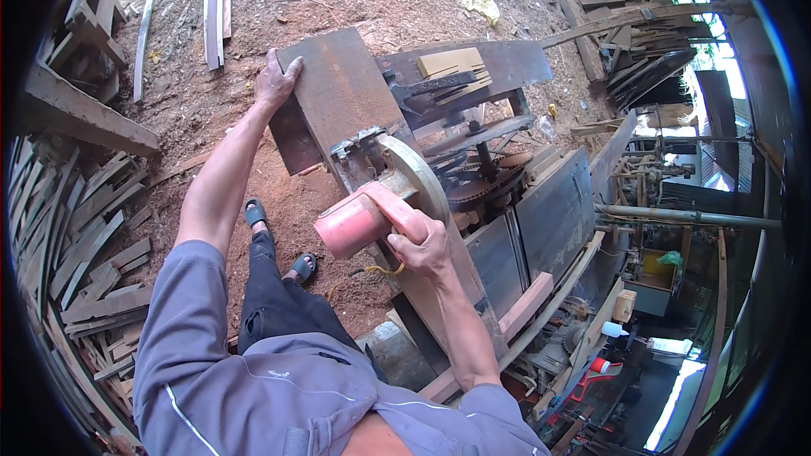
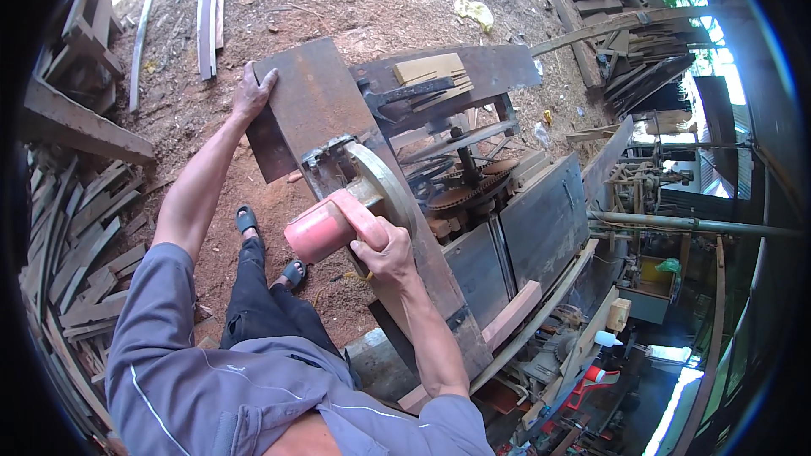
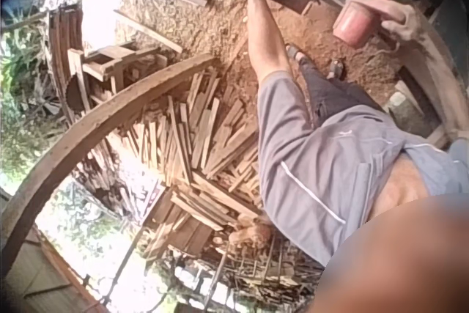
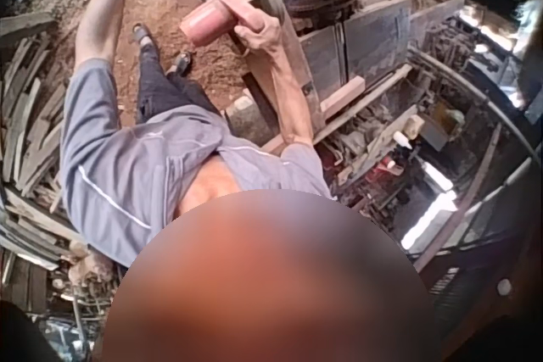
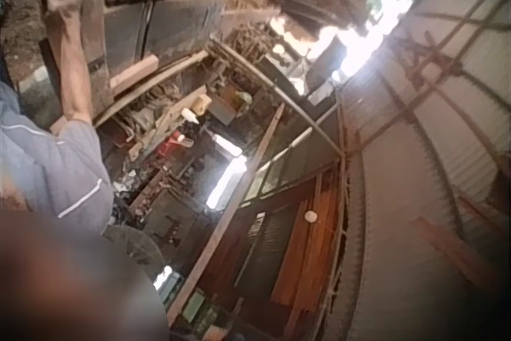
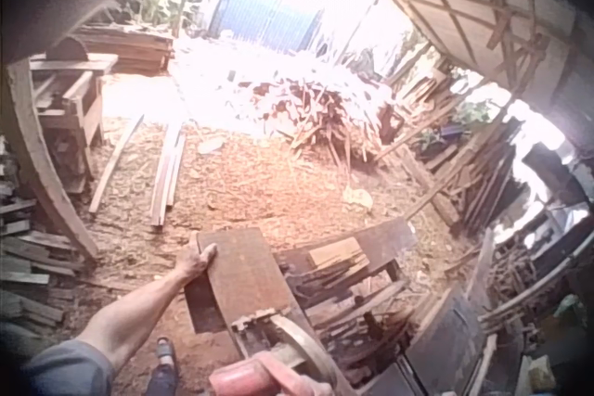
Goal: Cutting a wooden board with a handheld circular saw.
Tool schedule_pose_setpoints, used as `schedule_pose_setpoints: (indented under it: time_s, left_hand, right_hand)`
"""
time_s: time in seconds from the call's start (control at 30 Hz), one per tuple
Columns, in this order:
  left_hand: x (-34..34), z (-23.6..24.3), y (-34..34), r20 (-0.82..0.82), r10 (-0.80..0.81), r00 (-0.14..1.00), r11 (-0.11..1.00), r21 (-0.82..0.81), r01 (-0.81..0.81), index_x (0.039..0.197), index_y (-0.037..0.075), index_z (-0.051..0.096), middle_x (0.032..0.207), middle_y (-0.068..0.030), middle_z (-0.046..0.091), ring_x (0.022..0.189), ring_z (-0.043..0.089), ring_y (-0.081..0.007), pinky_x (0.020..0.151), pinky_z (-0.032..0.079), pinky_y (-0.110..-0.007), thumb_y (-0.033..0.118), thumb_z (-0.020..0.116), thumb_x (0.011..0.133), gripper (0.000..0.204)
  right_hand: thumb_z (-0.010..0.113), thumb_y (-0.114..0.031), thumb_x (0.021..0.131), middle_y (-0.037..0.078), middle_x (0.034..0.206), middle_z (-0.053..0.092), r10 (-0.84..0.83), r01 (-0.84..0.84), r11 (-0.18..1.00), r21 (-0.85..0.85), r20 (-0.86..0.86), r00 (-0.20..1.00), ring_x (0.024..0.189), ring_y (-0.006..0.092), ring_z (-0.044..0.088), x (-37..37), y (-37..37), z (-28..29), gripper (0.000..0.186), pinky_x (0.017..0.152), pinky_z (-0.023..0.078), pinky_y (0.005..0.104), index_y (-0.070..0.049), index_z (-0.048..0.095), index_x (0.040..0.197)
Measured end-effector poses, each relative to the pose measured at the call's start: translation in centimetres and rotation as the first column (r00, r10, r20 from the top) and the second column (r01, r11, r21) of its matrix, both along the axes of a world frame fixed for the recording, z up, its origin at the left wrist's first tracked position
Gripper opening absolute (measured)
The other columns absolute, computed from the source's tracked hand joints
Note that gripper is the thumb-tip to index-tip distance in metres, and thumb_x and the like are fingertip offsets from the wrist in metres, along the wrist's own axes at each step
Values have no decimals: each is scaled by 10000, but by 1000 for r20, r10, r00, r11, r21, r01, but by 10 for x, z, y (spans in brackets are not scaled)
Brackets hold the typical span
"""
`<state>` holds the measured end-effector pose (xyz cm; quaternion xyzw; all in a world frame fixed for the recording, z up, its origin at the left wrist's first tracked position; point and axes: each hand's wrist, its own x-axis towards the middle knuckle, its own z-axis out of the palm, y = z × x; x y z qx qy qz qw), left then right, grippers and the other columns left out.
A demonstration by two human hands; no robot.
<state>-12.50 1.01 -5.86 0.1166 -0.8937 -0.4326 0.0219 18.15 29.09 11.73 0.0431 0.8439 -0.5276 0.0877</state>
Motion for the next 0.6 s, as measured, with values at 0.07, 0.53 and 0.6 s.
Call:
schedule_pose_setpoints:
  time_s: [0.07, 0.53, 0.6]
  left_hand:
    - [1, 1, -2, 19, -14, 1000, 1000, 13, 13, 1436, 33, 368, 1146, -322, 656, 1091, 640, -462, 944, 495, -503, 611, 587, 909, 812]
    - [-2, -8, -3, -39, -20, 999, 999, 44, 22, 1463, 5, 336, 1138, -317, 661, 1087, 644, -457, 942, 495, -505, 633, 571, 906, 871]
    - [-1, -7, -3, -27, -17, 1000, 999, 28, 17, 1460, 7, 343, 1134, -316, 663, 1083, 646, -455, 940, 496, -503, 630, 576, 904, 867]
  right_hand:
    - [772, -113, 771, 49, 702, 649, -4, 5, 999, -46, 19, 1000, 649, 99, 599, 0, 2, 0, 192, 631, 515, 299, -5, 663, 886]
    - [770, -145, 773, 72, 704, 654, 14, -14, 1000, -12, 31, 999, 649, 112, 608, 1, 3, -1, 224, 634, 520, 319, -6, 664, 913]
    - [769, -147, 773, 81, 713, 660, 5, -5, 1000, -1, 24, 1000, 658, 117, 617, 1, 2, -2, 230, 643, 524, 323, -4, 664, 919]
